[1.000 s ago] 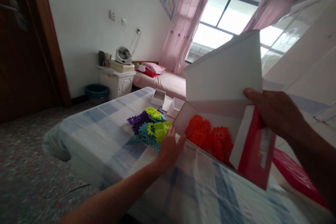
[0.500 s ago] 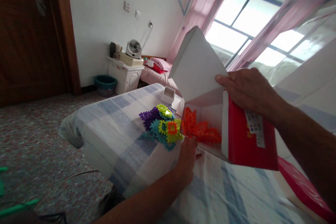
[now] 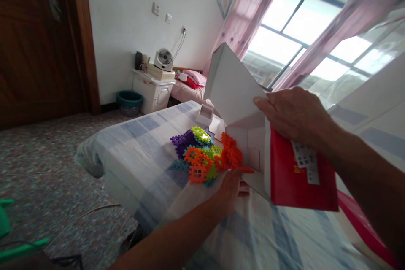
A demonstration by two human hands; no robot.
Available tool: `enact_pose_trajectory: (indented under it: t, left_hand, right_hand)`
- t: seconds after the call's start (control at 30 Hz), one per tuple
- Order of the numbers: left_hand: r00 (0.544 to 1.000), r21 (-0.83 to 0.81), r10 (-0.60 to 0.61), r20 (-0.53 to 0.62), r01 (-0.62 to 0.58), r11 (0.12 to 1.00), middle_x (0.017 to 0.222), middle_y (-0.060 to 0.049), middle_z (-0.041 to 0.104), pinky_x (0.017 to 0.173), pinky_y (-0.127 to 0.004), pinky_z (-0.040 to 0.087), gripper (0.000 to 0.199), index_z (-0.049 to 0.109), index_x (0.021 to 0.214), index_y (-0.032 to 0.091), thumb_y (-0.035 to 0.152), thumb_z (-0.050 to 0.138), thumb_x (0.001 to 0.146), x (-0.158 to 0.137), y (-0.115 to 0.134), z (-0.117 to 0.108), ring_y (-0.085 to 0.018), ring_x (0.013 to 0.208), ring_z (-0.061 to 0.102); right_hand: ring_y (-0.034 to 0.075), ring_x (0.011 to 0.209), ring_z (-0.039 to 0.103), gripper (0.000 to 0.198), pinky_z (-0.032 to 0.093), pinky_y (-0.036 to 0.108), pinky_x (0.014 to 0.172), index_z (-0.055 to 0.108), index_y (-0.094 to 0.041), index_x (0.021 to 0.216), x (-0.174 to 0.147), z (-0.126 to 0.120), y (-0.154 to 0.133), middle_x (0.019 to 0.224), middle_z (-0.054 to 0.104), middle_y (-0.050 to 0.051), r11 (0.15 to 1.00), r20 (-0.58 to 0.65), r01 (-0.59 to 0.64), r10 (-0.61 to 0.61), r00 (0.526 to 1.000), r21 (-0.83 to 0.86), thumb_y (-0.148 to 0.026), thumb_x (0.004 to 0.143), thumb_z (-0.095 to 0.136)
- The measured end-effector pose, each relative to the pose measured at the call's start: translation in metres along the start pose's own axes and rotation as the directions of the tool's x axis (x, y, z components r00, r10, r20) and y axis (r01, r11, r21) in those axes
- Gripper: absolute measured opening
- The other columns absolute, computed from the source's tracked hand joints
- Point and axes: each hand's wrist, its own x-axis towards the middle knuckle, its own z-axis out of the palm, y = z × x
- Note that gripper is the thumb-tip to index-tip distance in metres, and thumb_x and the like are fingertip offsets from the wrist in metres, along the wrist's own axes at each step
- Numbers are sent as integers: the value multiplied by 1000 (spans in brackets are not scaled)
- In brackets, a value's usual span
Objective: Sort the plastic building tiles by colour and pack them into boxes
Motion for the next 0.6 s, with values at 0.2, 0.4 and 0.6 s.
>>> enact_pose_trajectory:
  t: [0.2, 0.4, 0.6]
  left_hand:
    - [992, 8, 109, -60, -109, 994, 102, -9, 66, 73, -33, 48, 37, 63, 93, 17, 42, 41, 76, 0, 0, -1, -21, 90, 61]
    - [996, -6, -68, -50, 67, 998, 88, -9, 67, 71, -36, 49, 35, 60, 89, 16, 44, 47, 71, 6, -6, -3, -23, 83, 63]
    - [998, -22, -10, -64, 8, 1000, 88, -6, 68, 80, -34, 48, 29, 61, 86, 18, 42, 49, 74, 7, -7, -1, -21, 89, 63]
  right_hand:
    - [26, 82, 58, 32, 38, 33, 63, 61, -14, 84, -5, -14, -1, 78, 60, 11, 993, -73, -93, 98, 993, 76, -27, 90, 33]
    - [25, 76, 58, 30, 40, 33, 61, 62, -17, 80, -1, 10, -2, 74, 61, 9, 990, -23, -66, 69, 997, 123, -30, 89, 36]
    - [29, 72, 59, 35, 38, 32, 51, 61, -20, 78, -12, -9, -4, 63, 54, 9, 993, -126, -91, 81, 989, -74, -32, 90, 30]
